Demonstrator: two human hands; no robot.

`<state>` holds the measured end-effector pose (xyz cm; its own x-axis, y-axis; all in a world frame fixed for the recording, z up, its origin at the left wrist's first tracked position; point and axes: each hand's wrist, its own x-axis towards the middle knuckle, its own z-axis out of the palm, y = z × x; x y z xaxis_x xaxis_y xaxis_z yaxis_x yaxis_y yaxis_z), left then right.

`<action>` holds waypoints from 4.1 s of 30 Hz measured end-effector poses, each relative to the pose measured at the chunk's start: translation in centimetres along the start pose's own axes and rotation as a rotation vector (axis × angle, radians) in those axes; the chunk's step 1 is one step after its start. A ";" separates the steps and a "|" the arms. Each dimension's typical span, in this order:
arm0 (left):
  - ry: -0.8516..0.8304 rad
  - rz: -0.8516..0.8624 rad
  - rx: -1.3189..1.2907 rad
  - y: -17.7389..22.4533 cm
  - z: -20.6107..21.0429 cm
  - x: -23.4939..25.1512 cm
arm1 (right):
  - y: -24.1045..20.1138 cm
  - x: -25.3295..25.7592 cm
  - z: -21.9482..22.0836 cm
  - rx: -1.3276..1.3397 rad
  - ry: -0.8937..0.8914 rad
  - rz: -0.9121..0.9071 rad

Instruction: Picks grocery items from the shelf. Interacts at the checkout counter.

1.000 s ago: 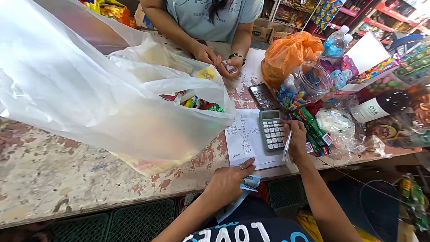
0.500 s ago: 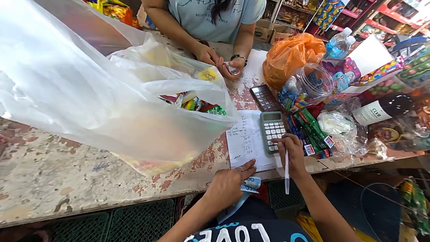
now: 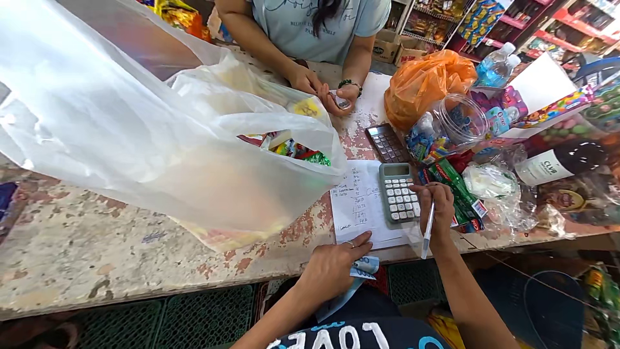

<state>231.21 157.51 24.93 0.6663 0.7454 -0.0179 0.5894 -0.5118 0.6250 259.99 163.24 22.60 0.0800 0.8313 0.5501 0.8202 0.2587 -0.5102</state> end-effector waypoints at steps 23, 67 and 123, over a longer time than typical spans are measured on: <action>0.074 0.022 0.020 0.0 0.7 -0.2 | 3.0 -3.7 -3.5 -0.115 -0.052 0.087; 0.154 0.028 0.010 -0.4 1.6 -0.5 | 1.1 -1.6 -0.1 -0.131 -0.120 -0.029; 0.126 0.005 0.036 -0.4 1.5 -1.4 | -4.6 -3.6 5.5 0.655 -0.108 0.050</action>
<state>230.70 156.03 23.59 0.6083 0.7891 0.0850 0.6033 -0.5293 0.5966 252.83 161.80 19.29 0.0241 0.8858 0.4634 0.3002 0.4358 -0.8485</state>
